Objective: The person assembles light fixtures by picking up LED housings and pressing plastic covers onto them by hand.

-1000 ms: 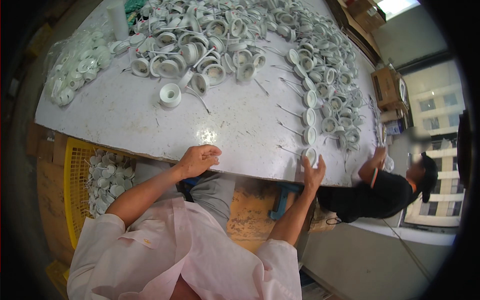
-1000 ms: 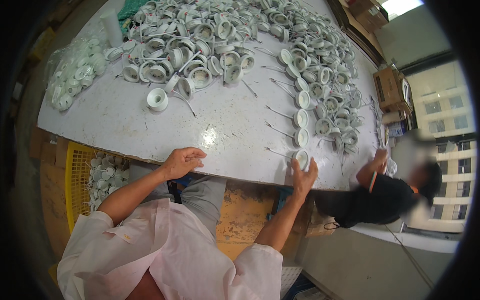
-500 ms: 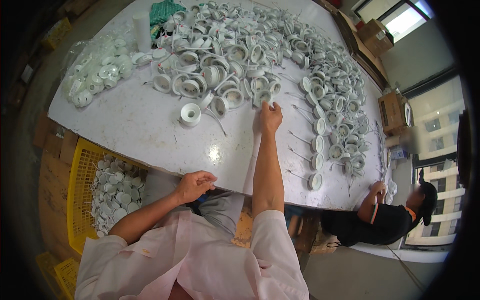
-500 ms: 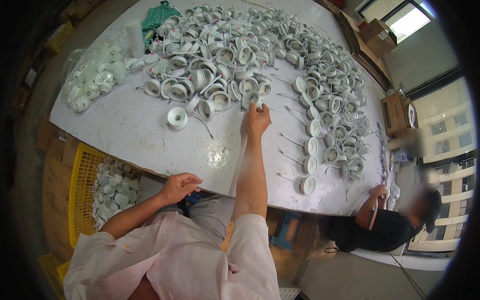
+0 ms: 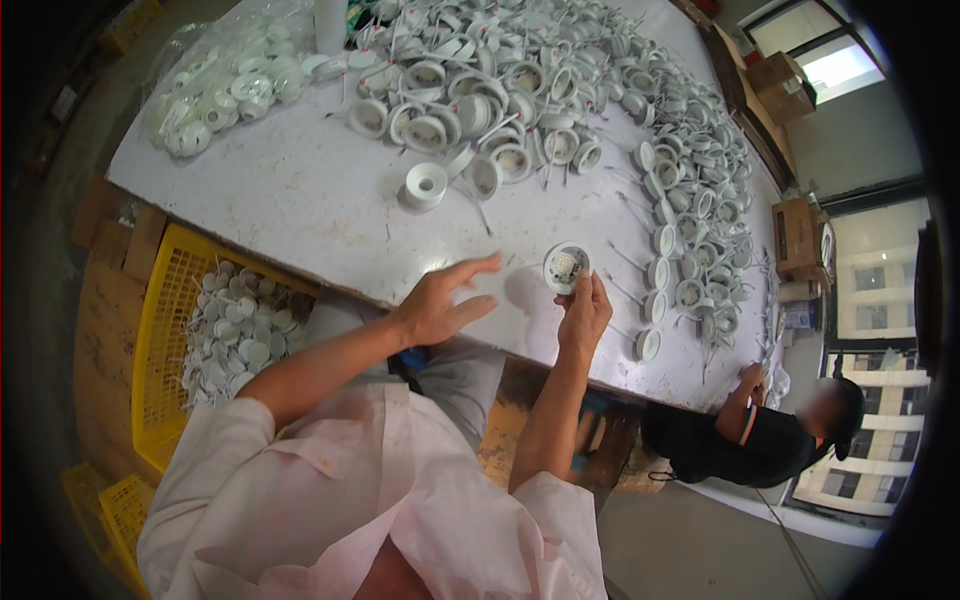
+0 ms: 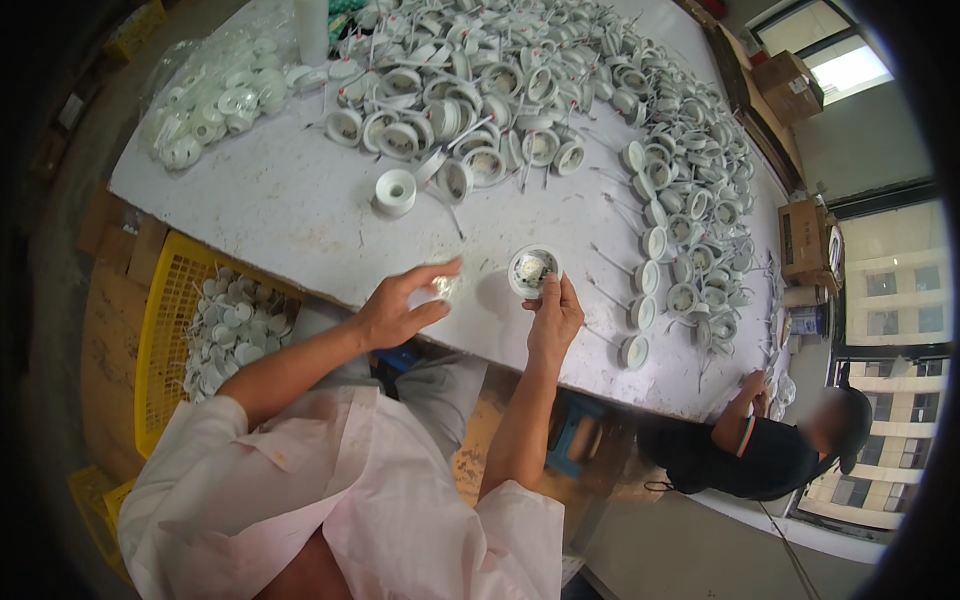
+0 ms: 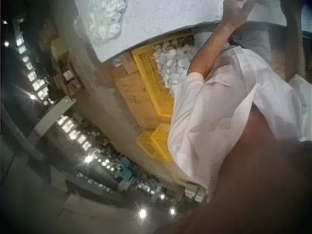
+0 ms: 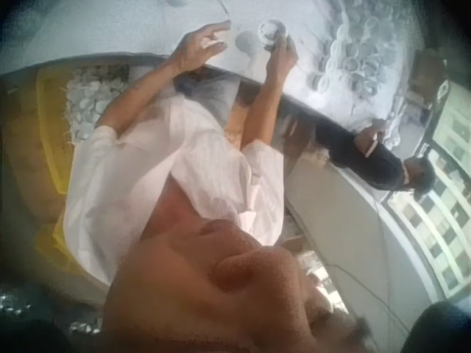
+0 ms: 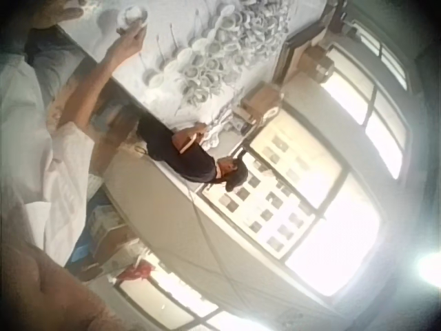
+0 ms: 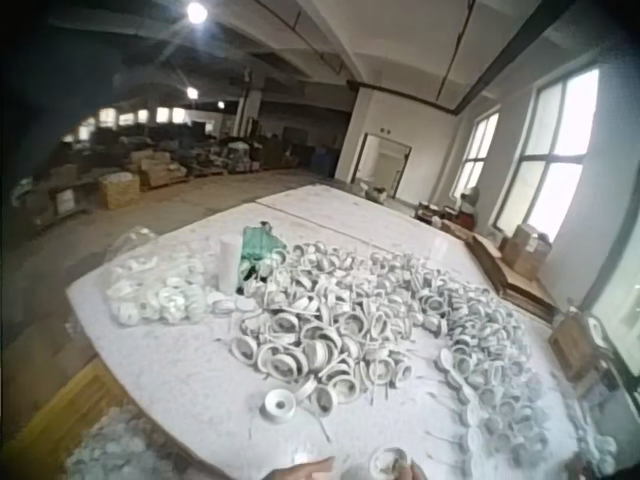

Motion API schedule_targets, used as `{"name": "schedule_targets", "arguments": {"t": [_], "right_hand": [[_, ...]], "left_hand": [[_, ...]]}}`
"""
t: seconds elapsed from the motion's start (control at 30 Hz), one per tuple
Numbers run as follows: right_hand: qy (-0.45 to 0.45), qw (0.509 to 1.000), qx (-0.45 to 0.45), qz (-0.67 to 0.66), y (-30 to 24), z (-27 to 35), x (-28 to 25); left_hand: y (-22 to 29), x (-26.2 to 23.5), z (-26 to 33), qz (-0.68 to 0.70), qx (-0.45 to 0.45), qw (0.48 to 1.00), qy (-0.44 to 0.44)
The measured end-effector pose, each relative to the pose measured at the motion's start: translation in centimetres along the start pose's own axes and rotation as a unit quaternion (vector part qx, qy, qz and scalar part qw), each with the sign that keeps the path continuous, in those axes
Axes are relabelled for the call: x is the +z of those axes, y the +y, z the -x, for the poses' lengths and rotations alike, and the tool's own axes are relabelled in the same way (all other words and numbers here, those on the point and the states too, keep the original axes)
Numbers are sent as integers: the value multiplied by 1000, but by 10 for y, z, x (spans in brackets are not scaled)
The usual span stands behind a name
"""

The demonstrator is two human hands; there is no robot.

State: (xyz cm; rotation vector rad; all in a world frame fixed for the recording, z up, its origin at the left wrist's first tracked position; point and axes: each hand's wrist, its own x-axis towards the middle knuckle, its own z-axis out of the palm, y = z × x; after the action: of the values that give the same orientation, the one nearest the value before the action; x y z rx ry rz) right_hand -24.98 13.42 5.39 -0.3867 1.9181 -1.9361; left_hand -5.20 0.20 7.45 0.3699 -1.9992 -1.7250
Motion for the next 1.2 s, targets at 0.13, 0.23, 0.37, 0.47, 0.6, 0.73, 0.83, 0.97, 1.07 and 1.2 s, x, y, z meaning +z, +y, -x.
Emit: {"name": "schedule_targets", "arguments": {"t": [0.13, 0.23, 0.37, 0.47, 0.6, 0.73, 0.83, 0.97, 1.07, 1.2], "right_hand": [[-73, 997, 20, -13, -11, 39, 15], [-110, 993, 30, -32, -13, 57, 25], [-138, 990, 39, -12, -6, 67, 34], [-151, 987, 42, -24, -3, 73, 48], [-169, 984, 41, -38, 6, 76, 62], [-181, 982, 55, -25, 6, 77, 65], [-188, 981, 48, -12, 2, 78, 67], [-177, 984, 15, 13, -5, 77, 67], [-197, 975, -54, 87, -9, 75, 69], [-207, 959, -134, 139, -5, 72, 76]], "left_hand": [[-16, 11, -17, -43, 94, 994, -23], [-17, 8, -16, -88, 142, 985, -37], [-18, -7, -1, -29, 10, 991, -132], [-19, -9, 10, 3, -4, 997, -78], [-10, -17, 17, 9, -96, 993, -63], [-20, -25, 24, 65, -72, 994, -56], [-22, -30, 25, 117, -109, 985, -67], [-22, -36, 23, 156, -119, 977, -82], [-20, -39, 23, 139, -174, 971, -82], [-22, -39, 25, 116, -233, 965, -45]]}}
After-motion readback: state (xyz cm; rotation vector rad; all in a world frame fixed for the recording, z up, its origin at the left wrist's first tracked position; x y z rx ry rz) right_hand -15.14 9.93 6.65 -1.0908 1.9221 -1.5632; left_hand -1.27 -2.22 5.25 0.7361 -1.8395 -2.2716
